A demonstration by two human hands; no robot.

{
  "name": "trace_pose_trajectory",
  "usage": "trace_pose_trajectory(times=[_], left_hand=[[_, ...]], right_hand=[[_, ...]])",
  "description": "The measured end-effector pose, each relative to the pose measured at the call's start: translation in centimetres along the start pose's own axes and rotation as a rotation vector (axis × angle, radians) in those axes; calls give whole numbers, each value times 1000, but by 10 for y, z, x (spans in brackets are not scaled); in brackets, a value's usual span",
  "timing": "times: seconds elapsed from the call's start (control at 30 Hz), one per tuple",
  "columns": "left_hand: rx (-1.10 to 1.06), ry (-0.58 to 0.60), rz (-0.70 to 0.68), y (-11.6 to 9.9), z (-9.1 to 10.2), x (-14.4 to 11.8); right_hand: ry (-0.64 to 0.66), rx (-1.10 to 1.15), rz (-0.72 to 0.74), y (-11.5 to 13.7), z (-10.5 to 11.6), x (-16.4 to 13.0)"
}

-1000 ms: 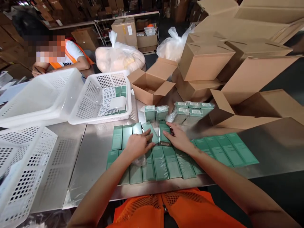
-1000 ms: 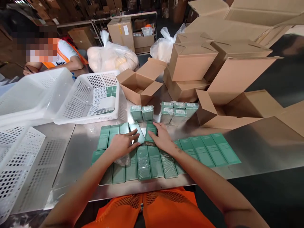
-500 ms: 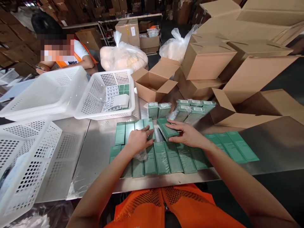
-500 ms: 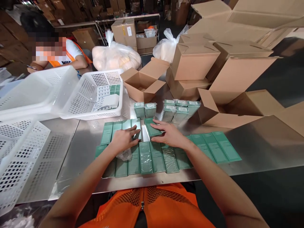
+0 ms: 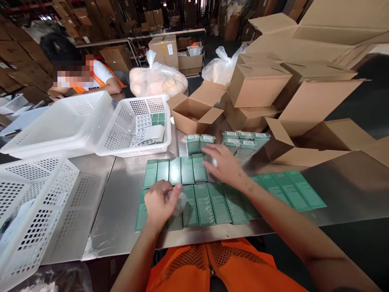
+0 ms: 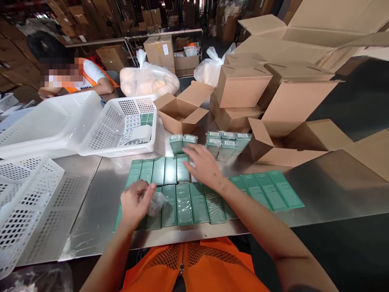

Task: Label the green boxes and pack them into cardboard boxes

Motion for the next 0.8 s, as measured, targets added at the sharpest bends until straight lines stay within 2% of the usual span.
trace_pose_trajectory(times=[0.03, 0.07, 0.17, 0.2, 0.23, 0.3, 0.37, 0.4, 0.47, 0.57, 0.67, 0.73, 0.8], left_hand=[[-51, -31, -21, -3, 4, -6], [-119, -19, -65, -7, 5, -11], [-430, 97, -201, -16, 3, -20], [-548, 110, -199, -13, 4, -22], [-667, 109, -166, -7, 5, -24], [-918, 119, -53, 8, 4, -25], [-1186, 216, 20, 9, -6, -21], [-1305, 273, 32, 3, -12, -17], [-1506, 285, 54, -13, -21, -3], [-1733, 49, 131, -34, -29, 19], [-1818, -98, 219, -55, -41, 23], [-1834, -100, 238, -70, -49, 17], [-1841, 2, 243, -85, -60, 8]], right_hand=[[-60, -81, -33, -1, 15, 11], [-63, -147, -73, -4, 25, 23], [112, -213, -194, -16, 34, 52], [143, -210, -216, -19, 36, 53], [111, -188, -228, -19, 42, 49], [-130, -55, -235, -15, 61, 24], [-448, 253, -214, -10, 74, -18], [-530, 433, -187, -7, 71, -37], [-537, 733, -115, 8, 50, -63], [-442, 930, -116, 32, 8, -83], [-503, 1064, -210, 42, -26, -97], [-589, 1177, -244, 45, -43, -103], [-653, 1238, -245, 48, -53, -106]])
Point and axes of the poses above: each hand's wrist, its own x-axis towards the middle knuckle, its own z-axis out of the back of the hand, y = z × x, the point moved 8 cm from there along x, towards the middle knuckle, and after that the axes turned 12 degrees about y, right-handed, at the moved point
